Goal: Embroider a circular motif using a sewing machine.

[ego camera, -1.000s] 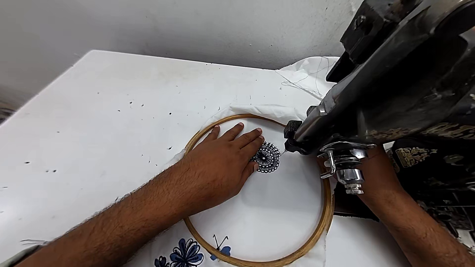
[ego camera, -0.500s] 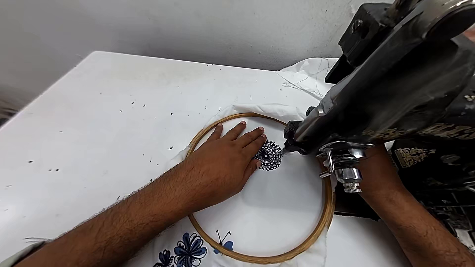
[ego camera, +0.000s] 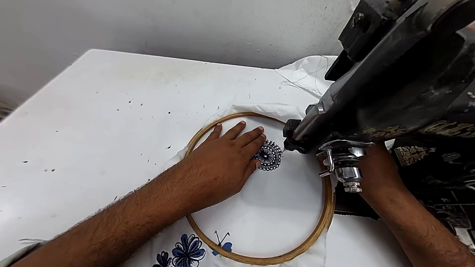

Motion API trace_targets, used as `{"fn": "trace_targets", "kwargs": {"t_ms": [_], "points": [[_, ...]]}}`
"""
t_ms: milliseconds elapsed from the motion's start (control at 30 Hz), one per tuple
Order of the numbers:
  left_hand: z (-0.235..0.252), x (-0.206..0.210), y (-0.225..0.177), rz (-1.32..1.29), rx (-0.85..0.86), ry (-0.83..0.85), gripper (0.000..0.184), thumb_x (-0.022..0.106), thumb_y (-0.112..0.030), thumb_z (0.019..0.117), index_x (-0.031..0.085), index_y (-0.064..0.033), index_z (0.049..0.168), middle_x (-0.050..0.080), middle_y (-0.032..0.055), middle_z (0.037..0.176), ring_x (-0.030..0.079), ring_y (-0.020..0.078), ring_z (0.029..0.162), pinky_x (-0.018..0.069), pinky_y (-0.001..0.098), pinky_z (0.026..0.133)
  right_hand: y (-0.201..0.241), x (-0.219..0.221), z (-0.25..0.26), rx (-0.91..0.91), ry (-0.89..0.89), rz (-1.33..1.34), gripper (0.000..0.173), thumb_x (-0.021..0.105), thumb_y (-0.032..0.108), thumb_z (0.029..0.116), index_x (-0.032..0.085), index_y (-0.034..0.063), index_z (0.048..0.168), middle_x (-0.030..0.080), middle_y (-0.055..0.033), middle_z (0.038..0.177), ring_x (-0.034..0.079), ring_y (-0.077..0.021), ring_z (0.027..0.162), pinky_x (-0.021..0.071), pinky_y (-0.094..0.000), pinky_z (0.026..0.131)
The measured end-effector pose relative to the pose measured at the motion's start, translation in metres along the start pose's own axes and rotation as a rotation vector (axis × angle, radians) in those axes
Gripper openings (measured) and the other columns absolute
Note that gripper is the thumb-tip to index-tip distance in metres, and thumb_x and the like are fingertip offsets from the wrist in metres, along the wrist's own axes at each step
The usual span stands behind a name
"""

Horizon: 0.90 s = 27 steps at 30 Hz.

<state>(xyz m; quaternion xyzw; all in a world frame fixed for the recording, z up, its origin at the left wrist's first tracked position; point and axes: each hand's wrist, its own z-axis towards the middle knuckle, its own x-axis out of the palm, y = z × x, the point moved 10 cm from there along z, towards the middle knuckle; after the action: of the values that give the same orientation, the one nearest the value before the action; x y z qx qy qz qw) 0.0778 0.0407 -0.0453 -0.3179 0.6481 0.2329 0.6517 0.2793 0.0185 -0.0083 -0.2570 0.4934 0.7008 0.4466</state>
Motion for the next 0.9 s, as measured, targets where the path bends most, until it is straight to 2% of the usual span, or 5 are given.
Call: {"fn": "trace_targets", "kwargs": {"t_ms": [200,367,600,700,900], "points": [[-0.0021,-0.0021,0.0054,0.005,-0.01,0.019,0.057,0.028,-0.045,0.1093,0.042,-0.0191,0.159,0.035,-0.0024,0.167,0.03,0.029,0.154,0.0273,0.0677,0.119,0.0018,0.0049,-0.0034,-0.001,0.044,-0.004,0.022,0.076,0.002,0.079,0.067,-0.0007,0.099,0.066,-0.0171,0.093,0.066,-0.0274,0.089,0.0513,-0.0491,0.076],[-0.0001,-0.0003,0.0004,0.003,-0.006,-0.003,0.058,0.027,-0.045,0.1096,0.041,-0.0192,0.159,0.035,-0.0029,0.167,0.03,0.0284,0.155,0.0264,0.0667,0.119,-0.0014,-0.0004,-0.0005,0.029,0.009,-0.006,0.025,0.076,0.009,0.0816,0.066,0.003,0.104,0.066,-0.0123,0.095,0.065,-0.0205,0.091,0.0523,-0.0434,0.077],[-0.0011,-0.0011,0.0033,0.008,-0.011,0.011,0.058,0.027,-0.045,0.1096,0.041,-0.0191,0.159,0.035,-0.0028,0.167,0.03,0.0287,0.155,0.0269,0.0672,0.119,0.0004,0.0026,-0.0015,0.011,0.033,0.001,0.023,0.077,0.002,0.0786,0.067,-0.0006,0.099,0.067,-0.0172,0.094,0.065,-0.0273,0.09,0.051,-0.0493,0.076],[0.0006,0.0,-0.0003,0.002,-0.001,0.002,0.057,0.026,-0.044,0.11,0.04,-0.0191,0.16,0.034,-0.0027,0.167,0.029,0.0282,0.155,0.0258,0.0674,0.119,-0.0015,-0.0008,0.0006,-0.002,0.002,0.008,0.027,0.075,0.016,0.0823,0.066,0.0039,0.105,0.066,-0.0114,0.096,0.065,-0.0189,0.093,0.0525,-0.0422,0.079],[0.0014,-0.0007,0.0024,-0.009,0.0,-0.005,0.057,0.027,-0.044,0.1098,0.04,-0.0187,0.159,0.034,-0.0029,0.167,0.03,0.0288,0.155,0.0264,0.0681,0.119,-0.0059,0.0022,-0.0001,0.029,-0.021,0.072,0.026,0.075,0.013,0.0821,0.066,0.0037,0.104,0.066,-0.0096,0.096,0.064,-0.0151,0.092,0.052,-0.0374,0.079]]}}
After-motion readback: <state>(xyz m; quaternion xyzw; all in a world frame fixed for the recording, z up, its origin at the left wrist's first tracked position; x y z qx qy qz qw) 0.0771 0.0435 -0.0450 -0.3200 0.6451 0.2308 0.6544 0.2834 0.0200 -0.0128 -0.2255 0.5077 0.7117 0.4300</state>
